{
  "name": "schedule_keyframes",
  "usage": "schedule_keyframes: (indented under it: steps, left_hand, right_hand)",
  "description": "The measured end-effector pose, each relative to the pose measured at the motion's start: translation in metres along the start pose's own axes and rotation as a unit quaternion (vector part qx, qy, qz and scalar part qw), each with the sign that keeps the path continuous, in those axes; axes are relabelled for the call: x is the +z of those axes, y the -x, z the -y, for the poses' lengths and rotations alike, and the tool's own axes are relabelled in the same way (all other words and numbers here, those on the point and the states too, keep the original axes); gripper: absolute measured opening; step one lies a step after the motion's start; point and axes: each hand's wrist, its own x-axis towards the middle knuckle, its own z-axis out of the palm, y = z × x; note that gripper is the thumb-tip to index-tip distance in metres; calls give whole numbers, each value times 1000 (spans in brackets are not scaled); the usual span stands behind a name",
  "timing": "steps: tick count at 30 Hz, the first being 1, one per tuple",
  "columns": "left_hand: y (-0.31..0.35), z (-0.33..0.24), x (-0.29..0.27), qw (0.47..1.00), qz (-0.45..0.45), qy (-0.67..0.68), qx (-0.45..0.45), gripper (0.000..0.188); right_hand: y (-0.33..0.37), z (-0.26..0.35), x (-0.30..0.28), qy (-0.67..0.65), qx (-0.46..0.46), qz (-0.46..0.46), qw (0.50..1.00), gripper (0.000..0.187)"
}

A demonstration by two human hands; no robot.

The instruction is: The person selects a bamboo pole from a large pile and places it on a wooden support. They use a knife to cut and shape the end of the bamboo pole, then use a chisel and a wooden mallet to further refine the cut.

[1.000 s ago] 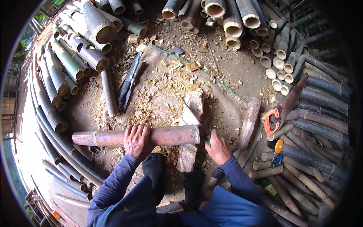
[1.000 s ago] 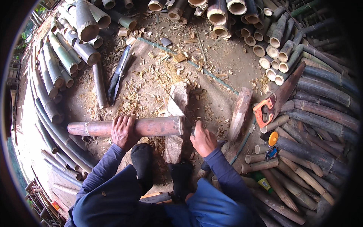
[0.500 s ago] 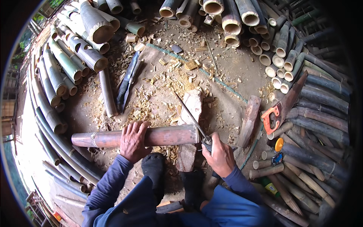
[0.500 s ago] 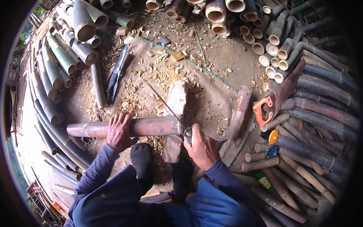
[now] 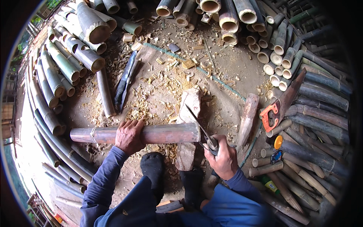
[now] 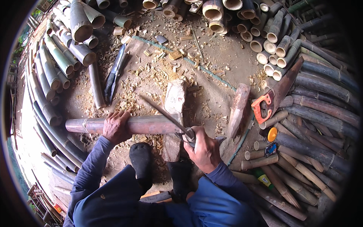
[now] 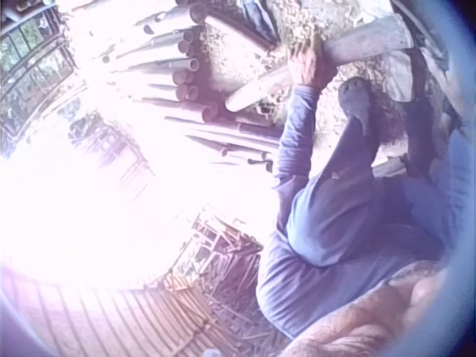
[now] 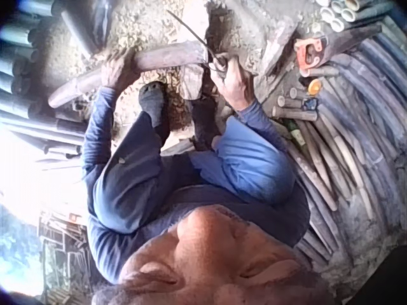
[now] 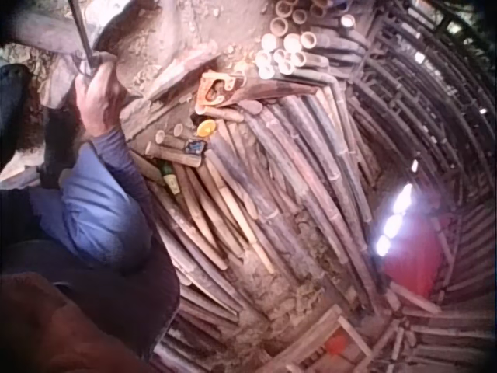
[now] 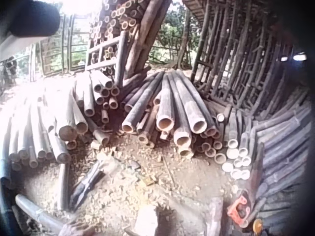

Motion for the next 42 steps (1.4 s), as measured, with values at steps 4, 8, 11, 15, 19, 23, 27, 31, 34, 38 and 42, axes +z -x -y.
schedule_keyframes:
  steps: [4, 8, 11, 15, 19, 23, 27, 31, 34, 38, 42]
  left_hand:
    - [-4, -4, 0, 1000, -23, 5, 11, 36]
    - [3, 0, 1, 999, -31, -3, 9, 38]
    - [1, -2, 2, 999, -37, 3, 8, 42]
    - [-6, -5, -1, 1000, -16, 2, 13, 46]
    - [-4, 0, 2, 1000, -19, -5, 6, 44]
    - [-1, -1, 1, 1000, -24, 6, 8, 40]
    - [-8, -4, 1, 999, -32, 6, 22, 41]
    - [1, 4, 3, 999, -38, 3, 16, 45]
    - [4, 3, 4, 999, -34, 4, 14, 44]
    - [-3, -1, 4, 1000, -22, 4, 20, 42]
    - [3, 5, 6, 999, -31, -9, 15, 42]
  right_hand:
    - [-5, -21, 17, 108, 78, 77, 988, 34]
    - [-9, 7, 4, 50, 76, 75, 993, 34]
    - [-5, 20, -10, -8, -31, -11, 999, 35]
    - [-3, -38, 27, 140, 104, 88, 981, 35]
    - [-11, 1, 7, 55, 80, 83, 992, 32]
    - [-10, 22, -13, -3, -20, -21, 1000, 28]
    - [-9, -39, 17, 128, 86, 83, 985, 30]
    - [-19, 11, -6, 67, 69, 95, 991, 31]
    - [-13, 22, -12, 12, -29, -13, 999, 31]
    - [-12, -27, 13, 118, 44, 55, 990, 32]
    - [-18, 2, -3, 100, 74, 112, 986, 31]
